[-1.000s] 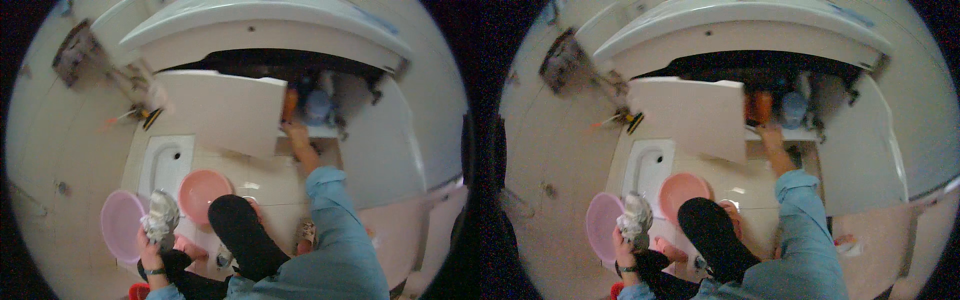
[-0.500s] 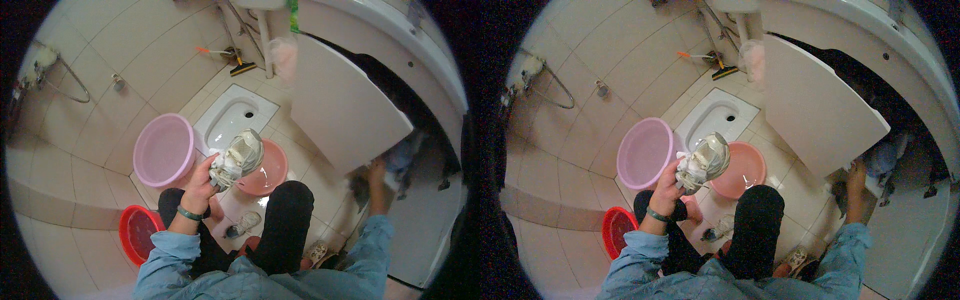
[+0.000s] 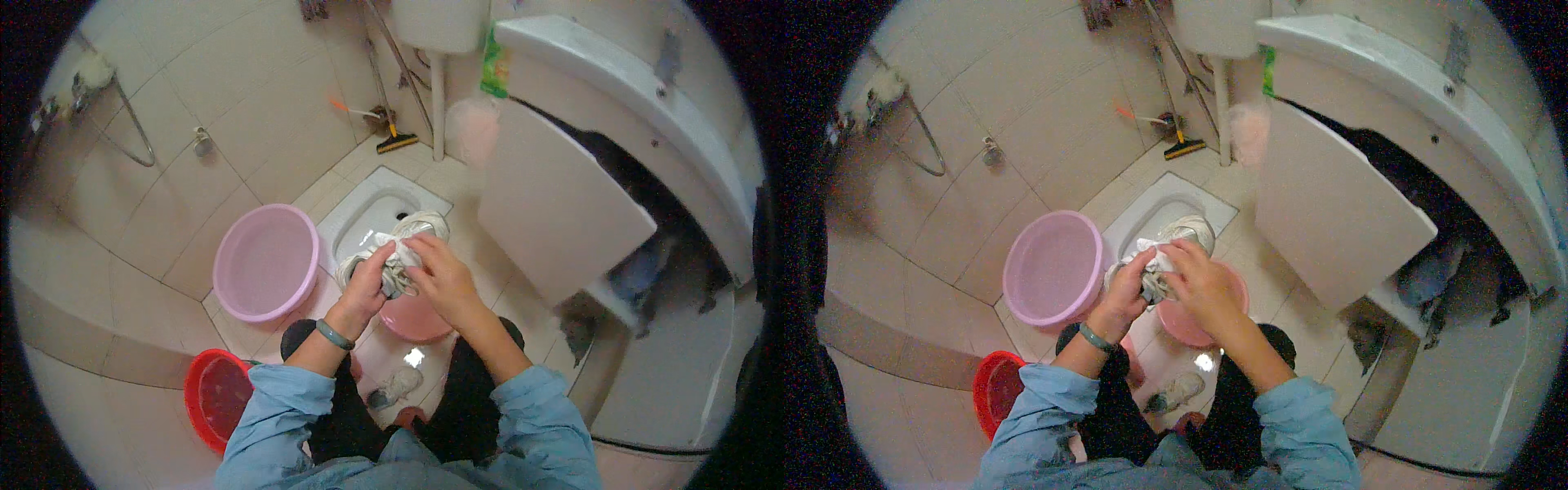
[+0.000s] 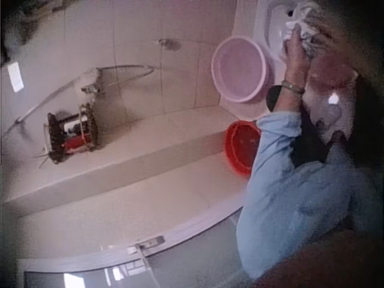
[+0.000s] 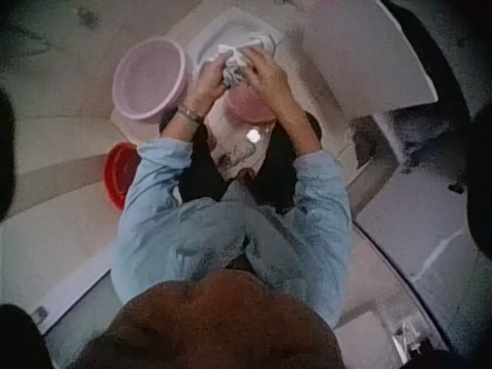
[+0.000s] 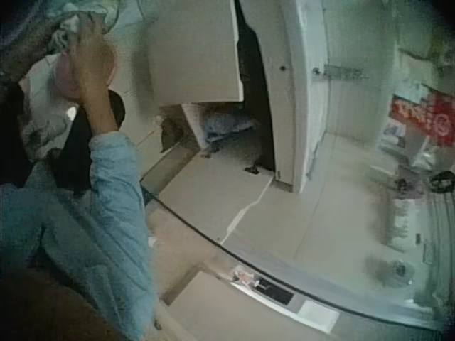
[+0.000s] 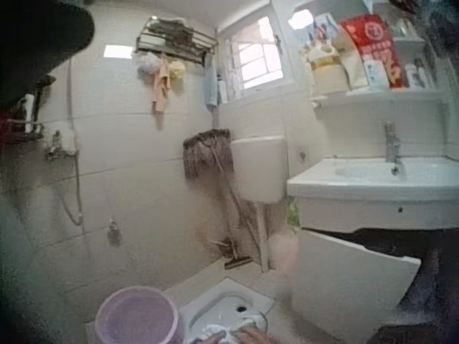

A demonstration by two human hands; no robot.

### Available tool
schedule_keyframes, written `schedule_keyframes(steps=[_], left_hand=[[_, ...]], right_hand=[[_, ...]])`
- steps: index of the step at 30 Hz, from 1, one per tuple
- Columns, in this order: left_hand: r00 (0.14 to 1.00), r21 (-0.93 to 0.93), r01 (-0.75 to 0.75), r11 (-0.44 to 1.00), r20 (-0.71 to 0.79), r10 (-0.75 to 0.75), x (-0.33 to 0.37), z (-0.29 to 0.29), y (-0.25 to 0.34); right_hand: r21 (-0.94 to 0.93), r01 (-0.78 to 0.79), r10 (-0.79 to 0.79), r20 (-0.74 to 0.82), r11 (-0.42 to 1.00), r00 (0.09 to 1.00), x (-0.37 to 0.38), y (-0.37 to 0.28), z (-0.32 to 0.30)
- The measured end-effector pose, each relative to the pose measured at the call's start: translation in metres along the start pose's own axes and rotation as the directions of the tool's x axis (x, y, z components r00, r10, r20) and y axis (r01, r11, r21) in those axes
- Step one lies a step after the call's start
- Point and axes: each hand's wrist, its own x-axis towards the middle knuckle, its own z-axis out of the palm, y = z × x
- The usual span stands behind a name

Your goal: The person sits on the bathroom floor and cleans a white sneaker using a cloth and a brush. They wipe the shoe's exterior and interior, then scrub the upper and laces with the brush, occasionally dipping the brush into a pink basin of water.

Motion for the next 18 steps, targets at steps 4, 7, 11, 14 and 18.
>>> schedule_keyframes(steps=[4, 7, 11, 14, 18], left_hand=[[0.997, 0.023, -0.077, 0.997, 0.013, 0.077, 0.009, -0.016, 0.001], [0.993, -0.078, -0.094, 0.992, 0.067, 0.1, 0.016, -0.037, 0.003], [0.995, -0.236, -0.092, 0.967, 0.02, 0.099, 0.015, -0.041, 0.009], [0.992, -0.352, -0.007, 0.936, 0.116, 0.052, 0.021, -0.052, 0.007], [0.997, -0.221, -0.074, 0.973, -0.044, 0.066, 0.026, -0.056, -0.006]], right_hand=[[-0.173, 0.141, -0.139, 0.028, 0.975, 0.99, 0.024, 0.015, 0.037], [0.279, -0.221, 0.193, 0.125, 0.934, 0.973, 0.035, 0.046, 0.046], [0.468, -0.375, 0.425, -0.001, 0.8, 0.905, 0.043, 0.088, 0.041], [0.344, -0.294, 0.353, -0.12, 0.892, 0.928, 0.056, 0.088, 0.047], [-0.253, -0.089, 0.051, -0.151, 0.963, 0.987, 0.067, 0.073, 0.07]])
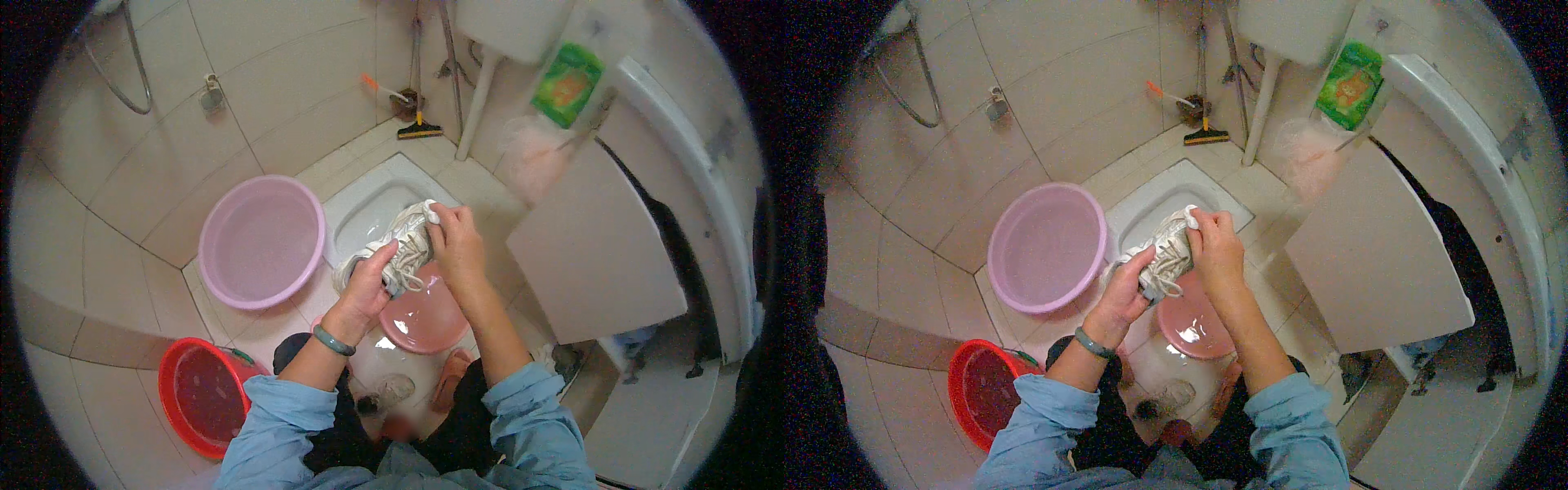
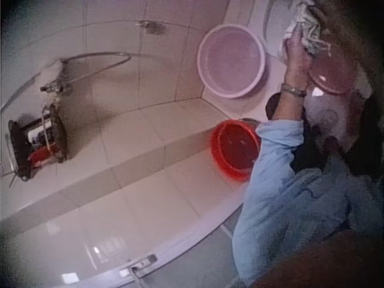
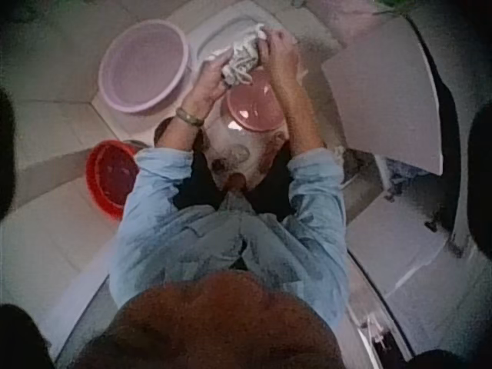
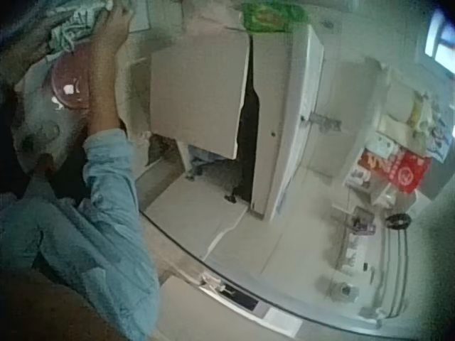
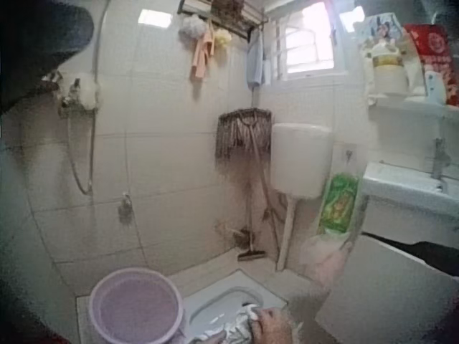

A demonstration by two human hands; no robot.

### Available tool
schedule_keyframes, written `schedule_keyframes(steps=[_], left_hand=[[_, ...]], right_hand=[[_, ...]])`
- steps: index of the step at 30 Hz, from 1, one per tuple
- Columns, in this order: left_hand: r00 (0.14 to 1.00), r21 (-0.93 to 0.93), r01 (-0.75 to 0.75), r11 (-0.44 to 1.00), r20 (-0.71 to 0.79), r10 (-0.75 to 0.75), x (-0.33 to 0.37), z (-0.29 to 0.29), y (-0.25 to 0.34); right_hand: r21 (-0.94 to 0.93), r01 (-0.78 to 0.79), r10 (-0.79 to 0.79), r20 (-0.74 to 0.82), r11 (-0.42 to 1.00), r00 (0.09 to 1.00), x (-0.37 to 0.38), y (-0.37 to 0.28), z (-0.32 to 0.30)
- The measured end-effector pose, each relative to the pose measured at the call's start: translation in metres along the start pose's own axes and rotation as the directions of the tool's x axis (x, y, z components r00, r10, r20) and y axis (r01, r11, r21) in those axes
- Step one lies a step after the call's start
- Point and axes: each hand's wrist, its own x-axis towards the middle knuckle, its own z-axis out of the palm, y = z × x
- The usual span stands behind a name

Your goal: The person sits on the bathroom floor and cleans a white sneaker using a cloth and a brush. They wipe the shoe's exterior and interior, then scrub the upper and laces with the brush, occasionally dipping the brush into a pink basin of water.

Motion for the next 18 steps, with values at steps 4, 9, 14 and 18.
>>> schedule_keyframes(steps=[4, 9, 14, 18], left_hand=[[0.999, -0.009, 0.026, 1.0, -0.038, -0.026, 0.008, -0.003, -0.003], [0.991, -0.13, -0.061, 0.99, -0.128, 0.044, 0.008, -0.012, 0.005], [0.998, -0.233, -0.059, 0.971, -0.031, 0.053, 0.012, -0.018, 0.02], [0.998, -0.264, 0.057, 0.963, -0.001, -0.059, 0.008, -0.002, 0.016]], right_hand=[[0.101, 0.01, -0.011, 0.003, 0.995, 1.0, -0.003, 0.017, 0.021], [0.361, -0.51, 0.289, 0.515, 0.781, 0.807, -0.028, -0.014, 0.008], [0.377, -0.274, 0.146, 0.333, 0.885, 0.931, -0.033, -0.016, -0.01], [0.268, -0.215, 0.196, 0.098, 0.939, 0.976, 0.013, -0.009, -0.011]])
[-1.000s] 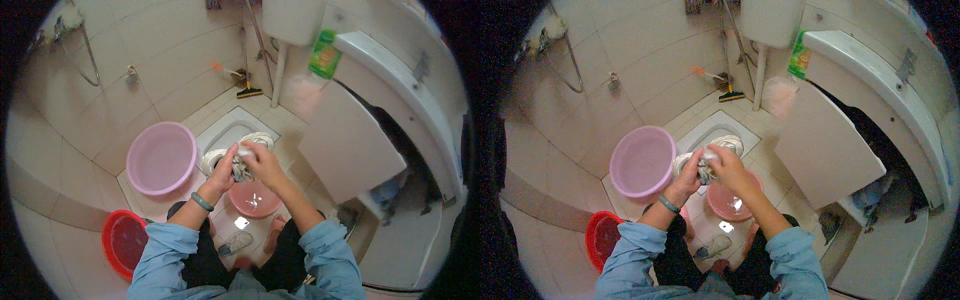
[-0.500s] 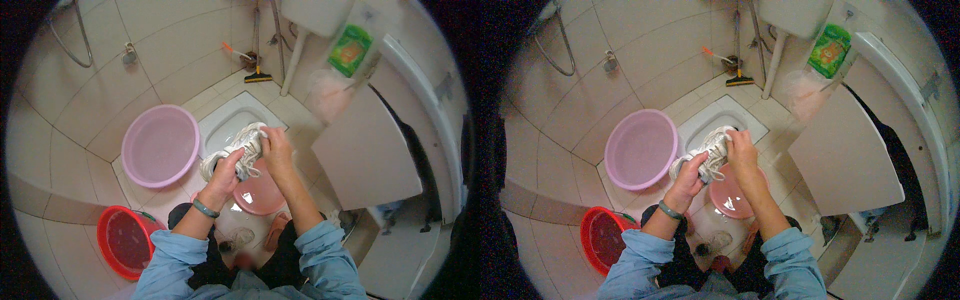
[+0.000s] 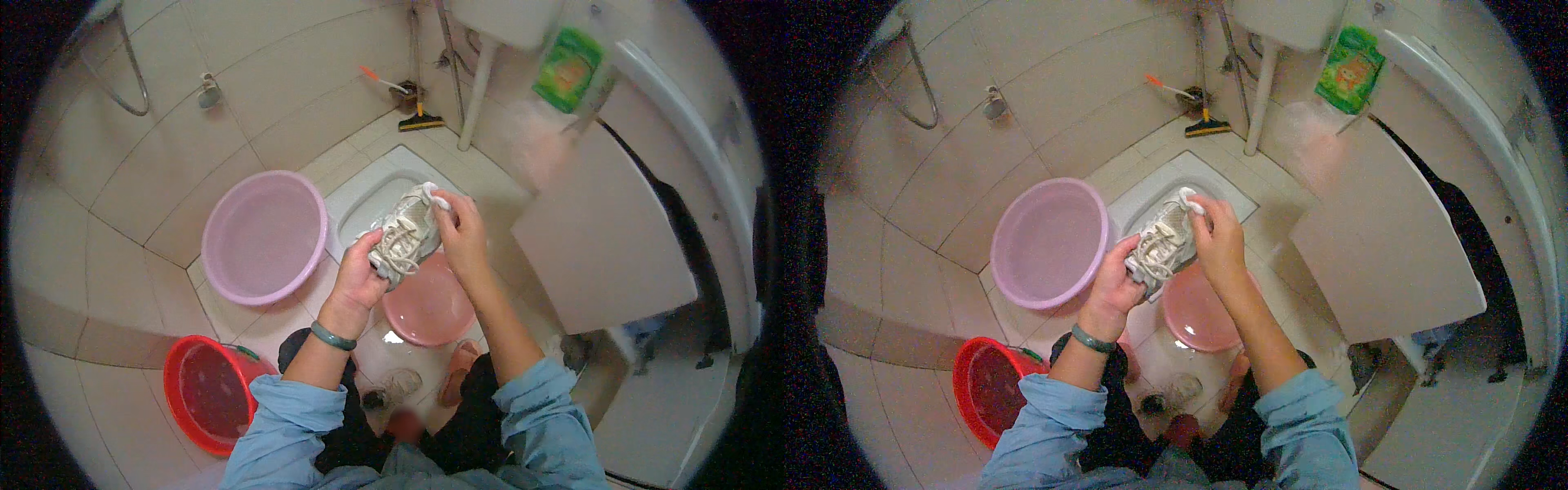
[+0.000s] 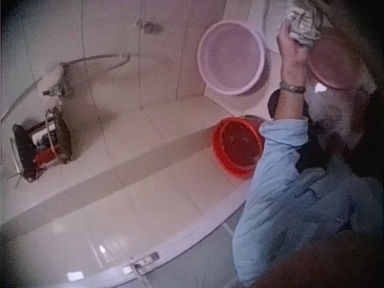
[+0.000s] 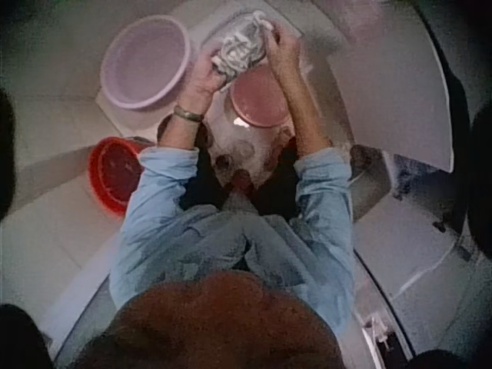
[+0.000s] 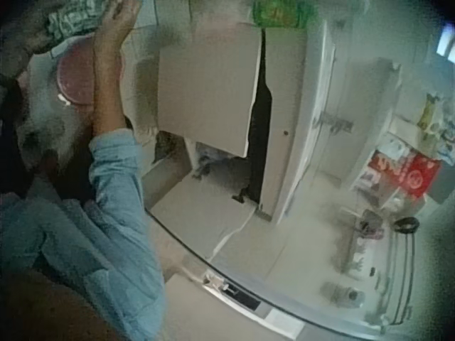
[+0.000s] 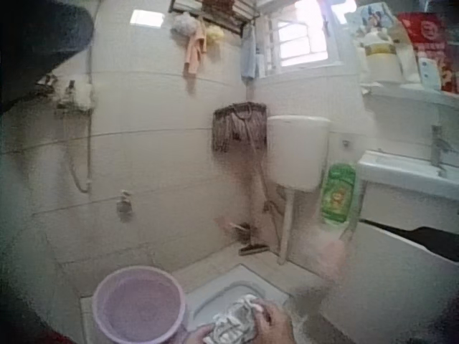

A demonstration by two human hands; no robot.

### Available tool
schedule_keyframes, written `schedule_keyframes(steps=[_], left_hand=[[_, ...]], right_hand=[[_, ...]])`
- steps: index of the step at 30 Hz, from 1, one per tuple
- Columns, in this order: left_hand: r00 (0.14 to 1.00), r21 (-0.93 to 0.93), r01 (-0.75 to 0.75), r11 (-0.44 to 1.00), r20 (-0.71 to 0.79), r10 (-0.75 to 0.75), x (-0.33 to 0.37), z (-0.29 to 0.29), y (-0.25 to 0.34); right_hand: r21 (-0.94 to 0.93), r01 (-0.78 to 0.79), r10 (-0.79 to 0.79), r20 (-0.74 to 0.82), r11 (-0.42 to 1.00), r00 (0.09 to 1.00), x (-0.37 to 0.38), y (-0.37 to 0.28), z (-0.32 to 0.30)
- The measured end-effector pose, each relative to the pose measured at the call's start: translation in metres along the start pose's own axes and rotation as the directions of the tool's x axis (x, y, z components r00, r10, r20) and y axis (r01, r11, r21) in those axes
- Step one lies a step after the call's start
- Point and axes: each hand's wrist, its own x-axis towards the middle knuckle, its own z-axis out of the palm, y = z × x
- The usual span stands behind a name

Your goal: The person sits on the bathroom floor and cleans a white sneaker using a cloth and a brush. They wipe the shoe's exterior and interior, then scrub the upper and laces with the brush, occasionally dipping the brush into a pink basin of water.

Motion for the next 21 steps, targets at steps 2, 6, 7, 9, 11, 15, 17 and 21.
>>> schedule_keyframes(steps=[2, 6, 7, 9, 11, 15, 17, 21], left_hand=[[0.999, 0.041, 0.016, 0.999, 0.032, -0.017, 0.002, 0.0, -0.004], [0.996, 0.103, -0.09, 0.991, -0.016, 0.093, -0.001, -0.001, -0.001], [0.994, 0.073, -0.108, 0.991, -0.018, 0.11, 0.0, 0.0, 0.005], [0.99, 0.01, -0.137, 0.991, -0.03, 0.137, 0.005, -0.004, 0.013], [0.993, -0.066, -0.109, 0.992, 0.038, 0.111, 0.005, -0.01, 0.023], [1.0, -0.094, 0.005, 0.996, -0.008, -0.005, 0.003, -0.007, 0.011], [0.994, -0.128, 0.101, 0.987, 0.041, -0.097, 0.005, -0.003, 0.005], [0.991, 0.046, -0.128, 0.991, 0.051, 0.126, -0.004, -0.003, 0.015]], right_hand=[[-0.09, 0.08, -0.083, -0.037, 0.993, 0.996, -0.002, 0.014, 0.008], [0.116, -0.062, 0.039, 0.185, 0.991, 0.982, -0.038, 0.019, 0.023], [0.155, -0.119, 0.075, 0.263, 0.981, 0.962, -0.044, 0.013, 0.02], [0.214, -0.246, 0.139, 0.42, 0.945, 0.897, -0.055, 0.005, 0.013], [0.162, -0.081, 0.03, 0.293, 0.983, 0.956, -0.04, 0.007, 0.006], [0.216, 0.019, 0.001, -0.091, 0.976, 0.996, 0.009, 0.009, -0.005], [0.153, 0.042, -0.025, -0.109, 0.987, 0.994, 0.017, 0.018, 0.002], [-0.01, 0.026, -0.025, 0.109, 1.0, 0.994, -0.015, 0.017, 0.018]])
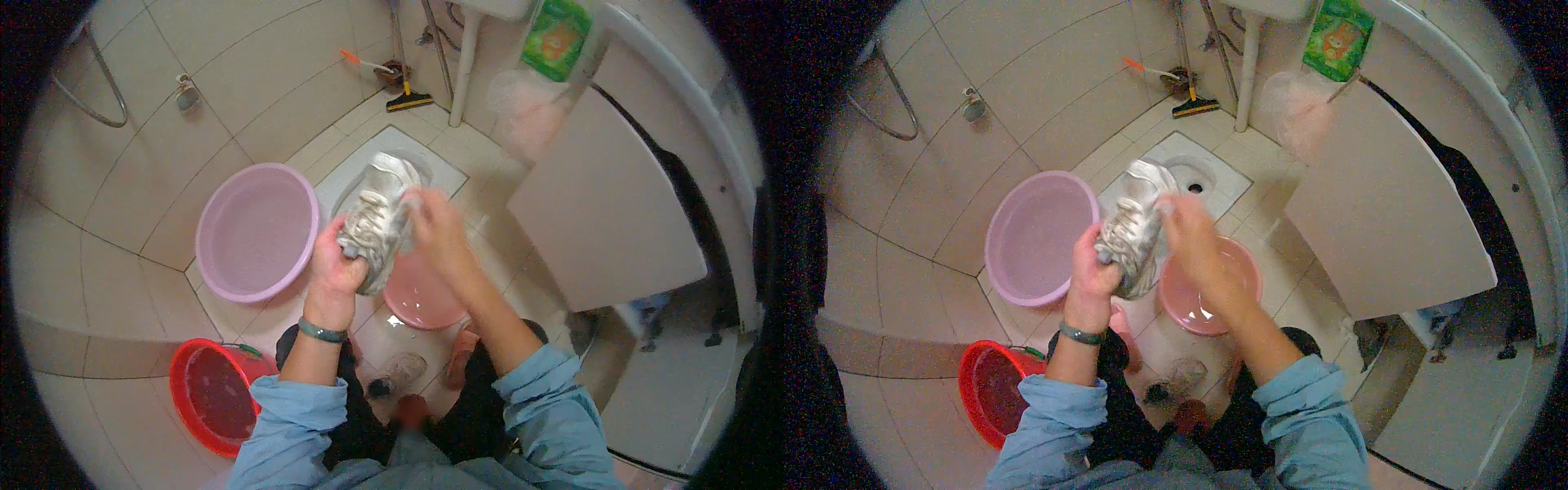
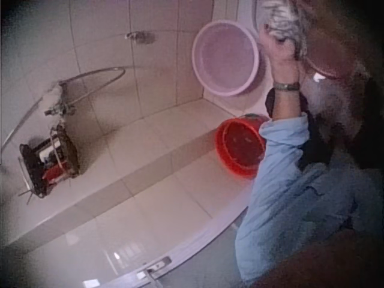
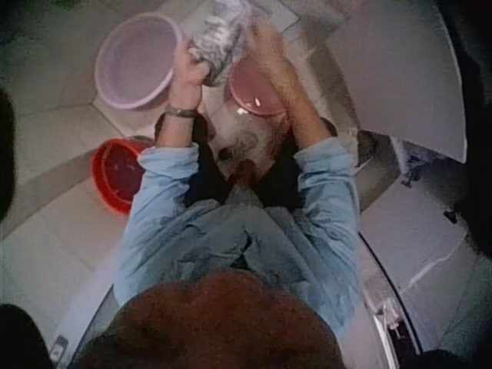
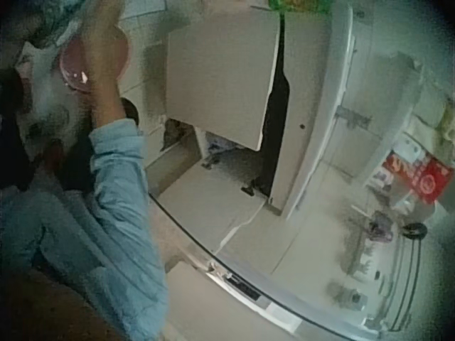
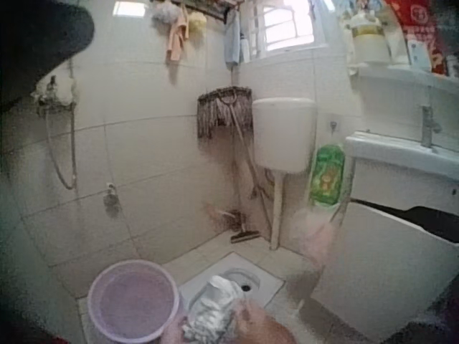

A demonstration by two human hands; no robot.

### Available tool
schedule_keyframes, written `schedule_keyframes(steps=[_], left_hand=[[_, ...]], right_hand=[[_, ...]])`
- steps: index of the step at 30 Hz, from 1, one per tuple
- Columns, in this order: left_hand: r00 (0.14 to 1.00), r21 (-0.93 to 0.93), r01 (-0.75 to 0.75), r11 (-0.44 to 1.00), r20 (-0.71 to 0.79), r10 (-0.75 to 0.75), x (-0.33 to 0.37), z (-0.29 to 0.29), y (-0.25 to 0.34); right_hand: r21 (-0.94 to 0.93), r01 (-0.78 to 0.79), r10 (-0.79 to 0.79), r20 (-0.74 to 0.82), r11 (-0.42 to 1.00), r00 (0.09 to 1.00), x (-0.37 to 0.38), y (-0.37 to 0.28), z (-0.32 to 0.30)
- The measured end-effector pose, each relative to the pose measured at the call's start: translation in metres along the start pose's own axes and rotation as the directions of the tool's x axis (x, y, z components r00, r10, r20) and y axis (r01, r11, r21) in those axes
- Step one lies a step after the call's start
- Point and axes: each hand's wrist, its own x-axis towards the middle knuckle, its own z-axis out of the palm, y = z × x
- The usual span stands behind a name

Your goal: The person sits on the bathroom floor and cleans a white sneaker using a cloth and a brush. They wipe the shoe's exterior and interior, then scrub the upper and laces with the brush, occasionally dipping the brush into a pink basin of water.

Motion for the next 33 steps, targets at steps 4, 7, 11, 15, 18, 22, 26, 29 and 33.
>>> schedule_keyframes(steps=[4, 7, 11, 15, 18, 22, 26, 29, 33], left_hand=[[0.994, -0.179, -0.076, 0.981, 0.058, 0.088, 0.004, -0.004, 0.03], [0.984, -0.29, -0.176, 0.941, -0.034, 0.173, 0.006, 0.007, 0.029], [0.976, -0.449, -0.142, 0.882, 0.086, 0.201, -0.002, 0.001, 0.045], [0.973, -0.417, -0.157, 0.895, 0.089, 0.212, -0.005, -0.008, 0.05], [0.976, -0.396, -0.161, 0.904, 0.073, 0.205, -0.005, -0.001, 0.045], [0.981, -0.403, -0.042, 0.914, 0.155, 0.114, -0.006, 0.004, 0.037], [0.992, -0.291, 0.056, 0.955, 0.128, -0.019, -0.009, 0.013, 0.019], [0.994, -0.254, 0.087, 0.963, 0.092, -0.065, -0.011, 0.016, 0.012], [1.0, -0.106, -0.018, 0.994, 0.011, 0.019, -0.011, 0.022, 0.012]], right_hand=[[0.07, 0.04, -0.065, 0.409, 0.997, 0.91, -0.078, 0.004, 0.052], [0.029, -0.045, 0.028, 0.434, 0.999, 0.9, -0.072, 0.012, 0.051], [-0.03, -0.007, 0.013, 0.214, 1.0, 0.977, -0.045, -0.015, 0.015], [0.261, -0.187, 0.17, 0.088, 0.947, 0.981, -0.016, -0.03, -0.008], [0.468, -0.125, 0.185, -0.084, 0.875, 0.979, 0.003, -0.033, -0.011], [0.465, 0.089, 0.008, -0.203, 0.881, 0.979, 0.02, -0.042, 0.0], [0.191, 0.074, -0.021, -0.266, 0.979, 0.964, 0.031, -0.039, -0.002], [0.313, 0.038, 0.067, -0.318, 0.949, 0.946, 0.034, -0.028, -0.006], [0.386, 0.015, 0.096, -0.267, 0.922, 0.959, 0.03, -0.035, -0.012]])
